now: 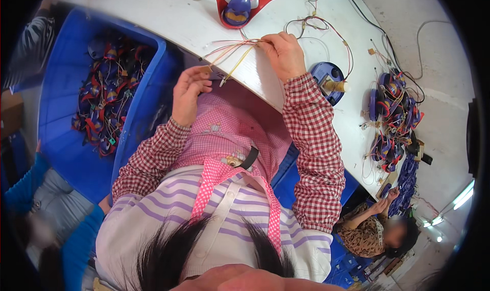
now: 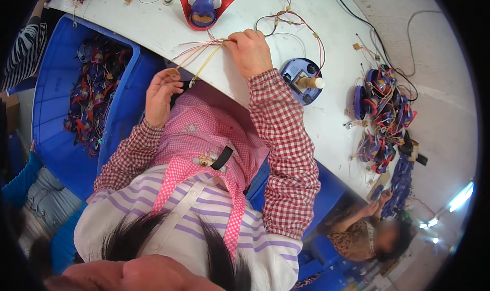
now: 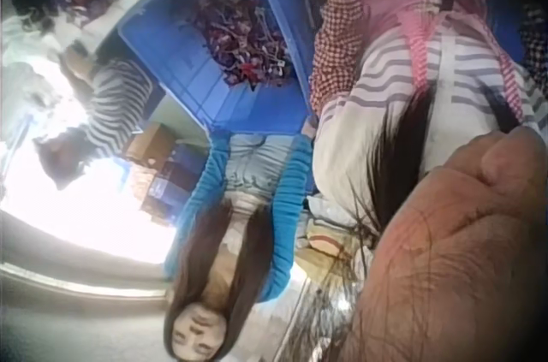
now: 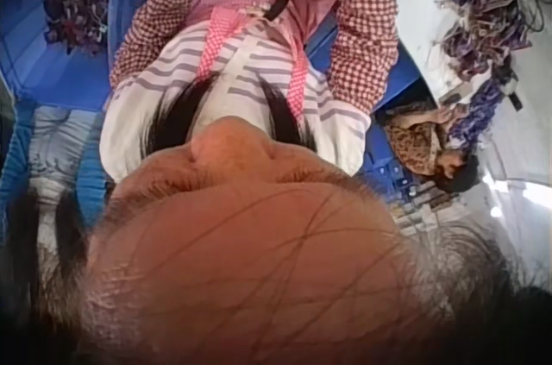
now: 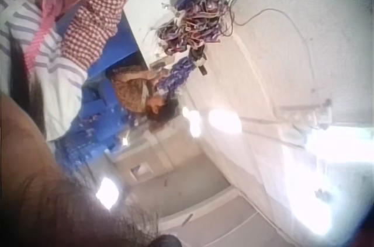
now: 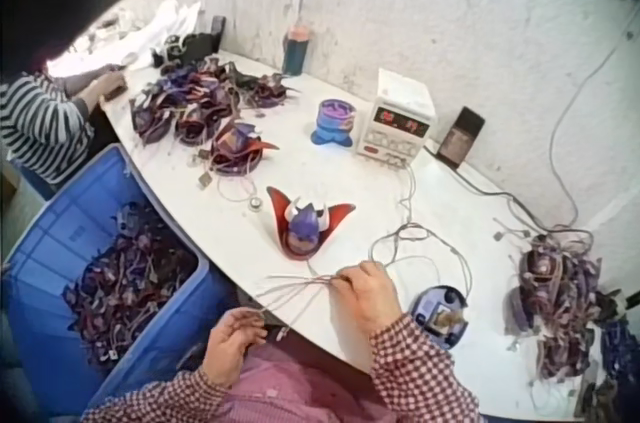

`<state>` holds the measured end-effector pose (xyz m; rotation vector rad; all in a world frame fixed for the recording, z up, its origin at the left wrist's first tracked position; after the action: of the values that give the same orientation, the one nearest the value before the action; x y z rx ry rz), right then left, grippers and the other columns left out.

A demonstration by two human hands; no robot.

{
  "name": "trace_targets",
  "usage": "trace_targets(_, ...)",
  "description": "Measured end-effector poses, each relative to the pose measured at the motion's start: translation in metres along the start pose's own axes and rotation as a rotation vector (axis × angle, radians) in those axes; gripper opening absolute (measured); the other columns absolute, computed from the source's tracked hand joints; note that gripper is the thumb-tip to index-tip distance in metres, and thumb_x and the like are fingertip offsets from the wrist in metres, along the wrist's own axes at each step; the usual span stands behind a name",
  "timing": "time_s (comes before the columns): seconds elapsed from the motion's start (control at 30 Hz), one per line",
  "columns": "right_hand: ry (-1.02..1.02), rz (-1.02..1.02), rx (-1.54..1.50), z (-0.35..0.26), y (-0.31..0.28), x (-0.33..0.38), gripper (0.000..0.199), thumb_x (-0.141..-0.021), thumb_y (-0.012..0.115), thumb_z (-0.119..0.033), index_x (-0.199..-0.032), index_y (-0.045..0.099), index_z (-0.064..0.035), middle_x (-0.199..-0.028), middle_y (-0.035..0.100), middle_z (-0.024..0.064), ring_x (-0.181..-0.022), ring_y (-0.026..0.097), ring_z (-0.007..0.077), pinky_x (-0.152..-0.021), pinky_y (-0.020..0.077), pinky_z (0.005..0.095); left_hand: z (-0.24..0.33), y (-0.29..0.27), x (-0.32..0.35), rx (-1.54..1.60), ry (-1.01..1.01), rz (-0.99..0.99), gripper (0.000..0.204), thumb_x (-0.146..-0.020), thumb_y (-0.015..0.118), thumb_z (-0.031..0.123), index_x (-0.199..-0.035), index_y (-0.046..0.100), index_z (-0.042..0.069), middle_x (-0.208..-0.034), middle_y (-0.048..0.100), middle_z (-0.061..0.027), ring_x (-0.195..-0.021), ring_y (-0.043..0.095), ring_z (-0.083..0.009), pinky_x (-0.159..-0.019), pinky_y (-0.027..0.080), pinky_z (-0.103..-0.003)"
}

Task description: Assembling and wiring small electronic components for toys at a workbench.

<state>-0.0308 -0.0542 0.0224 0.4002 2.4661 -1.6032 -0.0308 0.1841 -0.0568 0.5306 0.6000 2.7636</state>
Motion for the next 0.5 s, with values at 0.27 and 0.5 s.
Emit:
trace_targets(0.27, 0.118, -0.158, 0.024, -0.005, -0.004, -0.002, 0.016, -0.084, 0.064, -0.018, -0.093, 0.066, -0.0044, -0.088, 0.06, 0.0063, -0.076, 0.057, 0.0206, -0.068, 0.0479, 0.0274, -0.002, 0.014, 0.009, 0.005, -0.143, -0.227, 0.036, -0.086, 0.061, 0.006, -0.119, 0.05, -0.001, -0.093, 0.06, -0.0082, -0.076, 0.059, -0.0144, -0.067, 0.048, -0.023)
trace_targets(0.5, 0.063, -0.23, 0.096, -0.009, -0.006, -0.003, 0.016, -0.085, 0.064, -0.017, -0.093, 0.065, -0.0034, -0.088, 0.06, 0.0068, -0.075, 0.059, 0.0219, -0.068, 0.0492, 0.0288, 0.003, 0.013, 0.011, -0.17, -0.058, -0.245, 0.027, -0.087, 0.06, 0.008, -0.112, 0.054, -0.001, -0.087, 0.061, -0.0078, -0.071, 0.058, -0.0115, -0.062, 0.047, -0.021)
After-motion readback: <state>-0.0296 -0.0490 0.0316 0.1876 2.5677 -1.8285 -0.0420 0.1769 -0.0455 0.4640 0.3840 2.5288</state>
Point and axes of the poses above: each hand's wrist, its own x-axis away from the middle knuckle, its own y-axis out of the palm, z = x × y, the point moved 1 cm from there along -x, towards the middle knuckle
